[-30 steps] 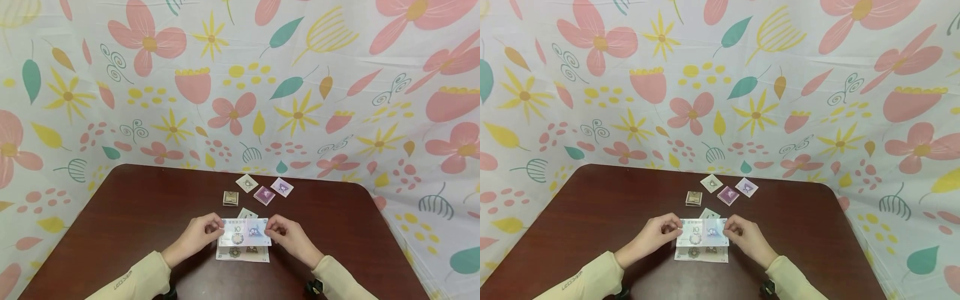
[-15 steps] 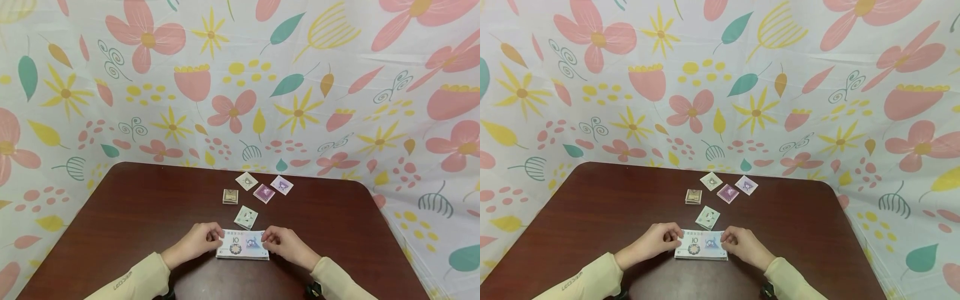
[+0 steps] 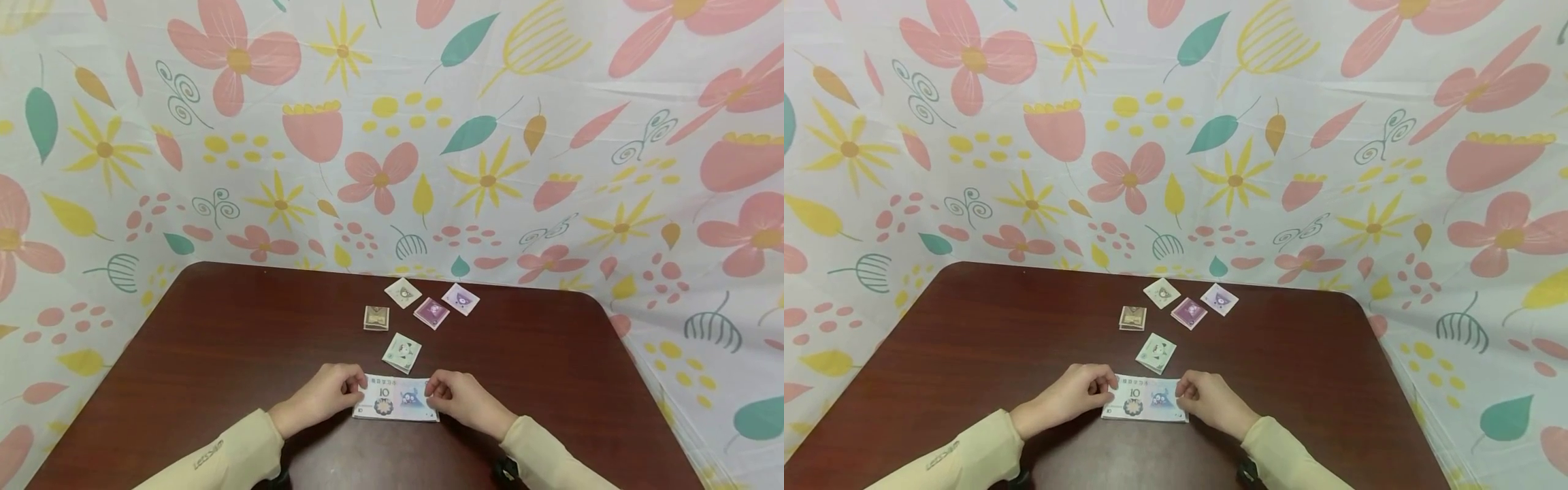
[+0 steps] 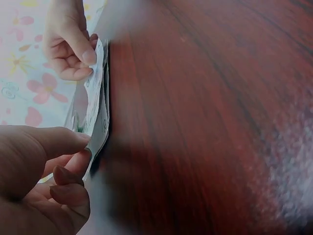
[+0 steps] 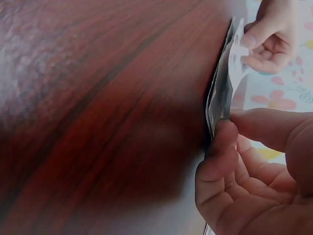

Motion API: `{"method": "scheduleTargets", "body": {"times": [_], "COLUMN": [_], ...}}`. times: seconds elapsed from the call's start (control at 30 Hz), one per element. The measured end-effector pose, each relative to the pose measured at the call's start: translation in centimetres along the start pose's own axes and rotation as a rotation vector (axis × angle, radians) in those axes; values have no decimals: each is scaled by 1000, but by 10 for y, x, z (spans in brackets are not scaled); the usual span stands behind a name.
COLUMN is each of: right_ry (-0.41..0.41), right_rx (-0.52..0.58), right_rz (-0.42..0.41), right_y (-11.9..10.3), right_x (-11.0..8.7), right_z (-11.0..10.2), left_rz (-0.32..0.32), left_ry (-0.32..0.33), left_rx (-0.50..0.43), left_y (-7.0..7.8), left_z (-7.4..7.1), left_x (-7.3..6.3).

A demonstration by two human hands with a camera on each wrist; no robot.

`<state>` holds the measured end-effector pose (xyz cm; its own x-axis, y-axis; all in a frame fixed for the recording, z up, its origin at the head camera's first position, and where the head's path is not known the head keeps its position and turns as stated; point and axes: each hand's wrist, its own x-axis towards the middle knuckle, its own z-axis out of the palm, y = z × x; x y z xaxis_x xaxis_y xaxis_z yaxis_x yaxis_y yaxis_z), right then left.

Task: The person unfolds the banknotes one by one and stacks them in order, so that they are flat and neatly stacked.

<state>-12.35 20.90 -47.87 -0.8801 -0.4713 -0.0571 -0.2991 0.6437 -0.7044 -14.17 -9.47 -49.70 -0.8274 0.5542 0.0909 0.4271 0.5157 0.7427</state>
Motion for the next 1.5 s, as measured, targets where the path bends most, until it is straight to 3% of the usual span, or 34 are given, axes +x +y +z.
{"method": "scheduleTargets", "body": {"times": [0.63, 1.0, 1.23, 1.5], "right_ry": [7, -11, -8, 171], "right_rx": [-30, -50, -45, -70], "right_rz": [27, 26, 44, 254], "right_y": [0, 2, 22, 70], "right_x": [6, 5, 15, 51], "right_z": [3, -1, -25, -77], "left_rz": [15, 28, 41, 34], "left_ry": [40, 23, 41, 43], "left_rx": [69, 244, 256, 272], "left_y": [-1, 6, 4, 3], "left_z": [5, 6, 11, 7], "left_x": [-1, -8, -15, -16]}}
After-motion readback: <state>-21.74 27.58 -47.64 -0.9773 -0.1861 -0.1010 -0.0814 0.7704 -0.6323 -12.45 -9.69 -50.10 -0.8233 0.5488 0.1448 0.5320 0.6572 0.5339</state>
